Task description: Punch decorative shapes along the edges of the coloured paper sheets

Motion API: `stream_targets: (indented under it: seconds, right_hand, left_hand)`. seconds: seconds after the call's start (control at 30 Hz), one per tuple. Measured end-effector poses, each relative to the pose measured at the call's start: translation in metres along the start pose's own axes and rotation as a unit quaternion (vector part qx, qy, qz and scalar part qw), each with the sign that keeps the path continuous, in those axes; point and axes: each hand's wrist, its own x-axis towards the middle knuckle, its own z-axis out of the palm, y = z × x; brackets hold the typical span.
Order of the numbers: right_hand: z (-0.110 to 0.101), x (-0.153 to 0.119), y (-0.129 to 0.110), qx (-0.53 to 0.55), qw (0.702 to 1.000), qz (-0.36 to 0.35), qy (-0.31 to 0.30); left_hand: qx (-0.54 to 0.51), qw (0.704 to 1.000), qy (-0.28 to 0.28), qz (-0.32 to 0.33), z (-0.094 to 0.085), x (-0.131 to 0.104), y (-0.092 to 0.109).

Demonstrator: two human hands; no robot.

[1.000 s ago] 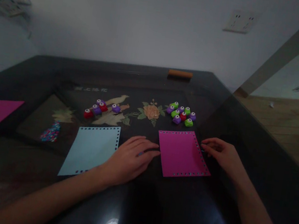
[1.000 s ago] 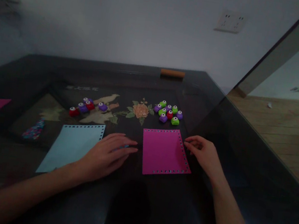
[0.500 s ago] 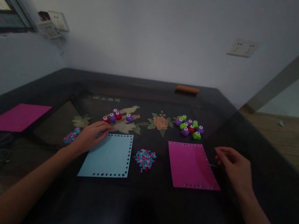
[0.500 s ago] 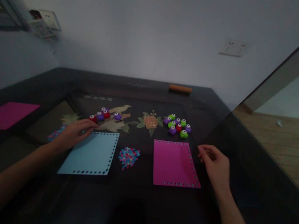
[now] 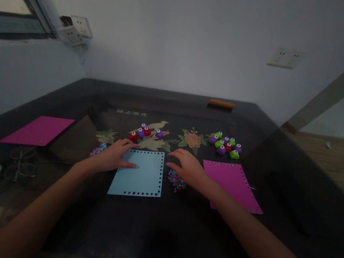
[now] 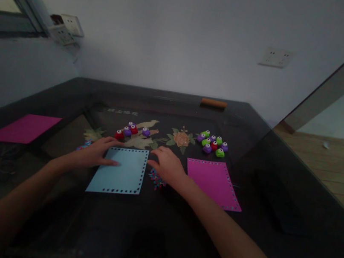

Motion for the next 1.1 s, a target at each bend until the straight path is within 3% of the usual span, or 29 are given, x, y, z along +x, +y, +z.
stream_targets:
  seconds: [0.07, 0.27, 0.6, 1.1]
  right_hand:
    - [0.015, 0.017, -0.004, -0.076, 0.997, -0.008, -0.012]
    - [0.034, 0.034, -0.003, -0.113, 0.993, -0.014, -0.027]
    - [0.034, 0.029, -0.004, -0.138, 0.990, -0.027, -0.025]
    - [0.033, 0.030, -0.011, -0.061, 0.998, -0.021, -0.001]
  left_hand:
    - [0.019, 1.000, -0.006, -0.004, 0.002, -0.001, -0.002]
    - [0.044, 0.999, 0.006, 0.004, 0.010, 0.000, -0.011]
    - [0.089, 0.996, -0.012, -0.007, 0.004, 0.000, -0.003]
    - [0.110, 0.994, -0.008, -0.023, -0.002, 0.000, 0.010]
